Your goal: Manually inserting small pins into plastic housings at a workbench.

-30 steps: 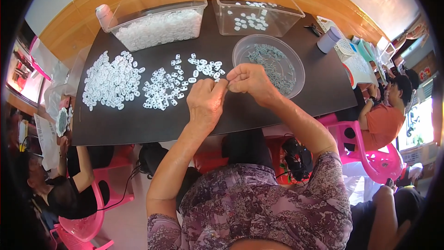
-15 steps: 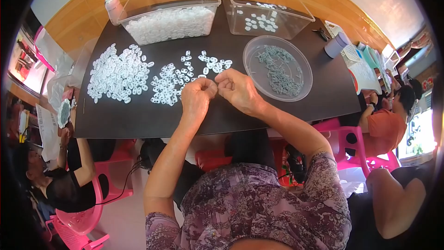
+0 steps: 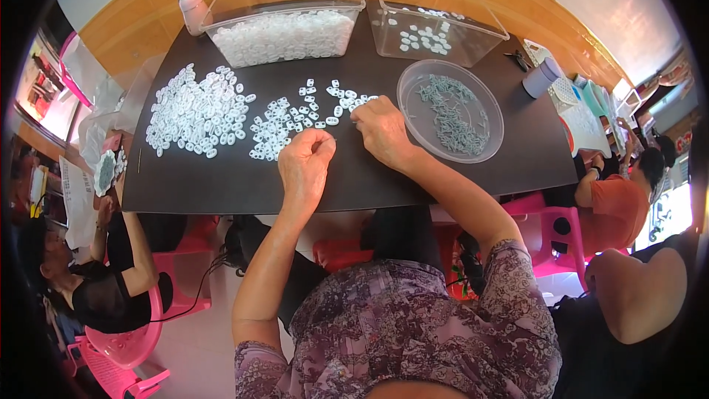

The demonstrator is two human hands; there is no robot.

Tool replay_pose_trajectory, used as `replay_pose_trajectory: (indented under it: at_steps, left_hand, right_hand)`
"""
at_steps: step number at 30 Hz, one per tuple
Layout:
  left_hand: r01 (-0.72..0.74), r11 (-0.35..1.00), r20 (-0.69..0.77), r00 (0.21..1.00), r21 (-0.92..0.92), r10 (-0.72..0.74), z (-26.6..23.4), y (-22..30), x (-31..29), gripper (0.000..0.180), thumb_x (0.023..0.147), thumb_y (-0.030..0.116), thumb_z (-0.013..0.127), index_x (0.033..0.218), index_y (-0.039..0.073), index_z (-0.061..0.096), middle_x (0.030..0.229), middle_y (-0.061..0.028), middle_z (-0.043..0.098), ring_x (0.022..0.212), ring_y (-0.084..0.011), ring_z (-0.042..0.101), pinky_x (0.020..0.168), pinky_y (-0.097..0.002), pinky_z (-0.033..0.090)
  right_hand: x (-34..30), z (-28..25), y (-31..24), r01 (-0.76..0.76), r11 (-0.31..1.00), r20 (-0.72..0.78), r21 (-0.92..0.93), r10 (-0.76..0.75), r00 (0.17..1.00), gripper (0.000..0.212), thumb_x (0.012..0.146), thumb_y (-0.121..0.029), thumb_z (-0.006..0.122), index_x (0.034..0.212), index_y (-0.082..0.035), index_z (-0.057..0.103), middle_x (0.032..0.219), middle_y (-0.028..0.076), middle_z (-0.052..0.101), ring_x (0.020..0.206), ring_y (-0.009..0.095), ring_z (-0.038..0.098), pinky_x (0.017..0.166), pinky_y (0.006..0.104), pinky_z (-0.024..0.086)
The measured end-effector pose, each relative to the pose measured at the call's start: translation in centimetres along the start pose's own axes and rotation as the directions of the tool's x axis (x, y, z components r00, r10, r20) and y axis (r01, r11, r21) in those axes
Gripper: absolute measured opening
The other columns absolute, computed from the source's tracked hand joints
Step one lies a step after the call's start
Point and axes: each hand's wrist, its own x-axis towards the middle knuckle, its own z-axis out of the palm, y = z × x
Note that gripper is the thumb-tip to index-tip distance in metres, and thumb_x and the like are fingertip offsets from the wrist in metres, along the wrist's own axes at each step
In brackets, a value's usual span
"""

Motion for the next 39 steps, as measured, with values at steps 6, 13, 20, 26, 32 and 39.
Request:
replay_pose_trajectory:
  at_steps: [6,13,20,26,32,39]
  left_hand:
    - [-0.025,0.995,-0.010,1.000,-0.096,0.024,-0.3,-0.9,-0.5,0.006,0.079,0.005,0.062,0.078,-0.001,0.062,0.060,0.0031,0.052,0.052,-0.0028,0.042,0.046,-0.0198,0.032]
    - [0.006,0.992,-0.003,1.000,-0.127,-0.006,-0.3,-1.3,-0.9,0.004,0.079,0.001,0.064,0.079,-0.002,0.064,0.066,0.0036,0.054,0.058,-0.0023,0.044,0.051,-0.0175,0.033]
    - [-0.010,0.970,-0.014,1.000,-0.243,0.006,-0.6,-1.8,-1.8,0.004,0.080,0.002,0.064,0.081,-0.002,0.064,0.067,0.0040,0.054,0.058,-0.0023,0.044,0.052,-0.0171,0.034]
    - [0.042,0.970,-0.008,0.999,-0.238,-0.046,-1.0,-2.0,-2.3,0.006,0.080,0.003,0.064,0.082,-0.003,0.065,0.068,0.0029,0.055,0.060,-0.0034,0.046,0.054,-0.0179,0.036]
    - [0.171,0.919,0.056,0.985,-0.354,-0.162,-1.4,-0.3,-3.0,0.007,0.080,0.004,0.065,0.079,-0.002,0.064,0.069,-0.0014,0.059,0.059,-0.0071,0.049,0.054,-0.0195,0.037]
    - [0.280,0.834,0.191,0.958,-0.475,-0.213,-1.9,0.2,-3.6,0.010,0.080,0.005,0.067,0.078,-0.004,0.063,0.069,-0.0042,0.059,0.058,-0.0096,0.050,0.053,-0.0210,0.038]
  right_hand:
    - [-0.2,-1.3,-1.0,0.000,1.000,-0.059,0.002,0.000,0.998,0.014,0.068,-0.001,0.066,0.080,-0.008,0.062,0.076,0.009,0.057,0.074,0.029,0.052,0.064,0.0396,0.043]
    - [0.1,-1.2,-0.9,-0.056,0.998,-0.087,0.021,0.058,0.995,0.012,0.068,-0.002,0.067,0.078,-0.007,0.063,0.075,0.009,0.058,0.075,0.029,0.053,0.065,0.0395,0.043]
    - [-0.8,-0.5,-1.4,0.001,1.000,0.016,-0.006,-0.001,1.000,0.010,0.068,-0.006,0.068,0.076,-0.006,0.062,0.073,0.009,0.058,0.074,0.029,0.053,0.066,0.0392,0.043]
    - [-0.2,-0.8,-2.1,-0.059,0.998,-0.052,0.004,0.059,0.997,0.012,0.069,-0.005,0.068,0.079,-0.004,0.063,0.073,0.009,0.058,0.073,0.028,0.054,0.065,0.0371,0.043]
    - [-0.8,-3.6,-7.1,-0.200,0.889,0.144,0.411,0.153,0.978,0.012,0.070,-0.006,0.067,0.081,-0.005,0.064,0.073,0.008,0.059,0.071,0.025,0.053,0.064,0.0355,0.044]
    - [-1.0,-4.2,-8.0,0.060,0.928,-0.015,0.368,-0.059,0.998,0.011,0.069,-0.001,0.067,0.078,-0.004,0.064,0.073,0.006,0.059,0.066,0.022,0.052,0.059,0.0318,0.043]
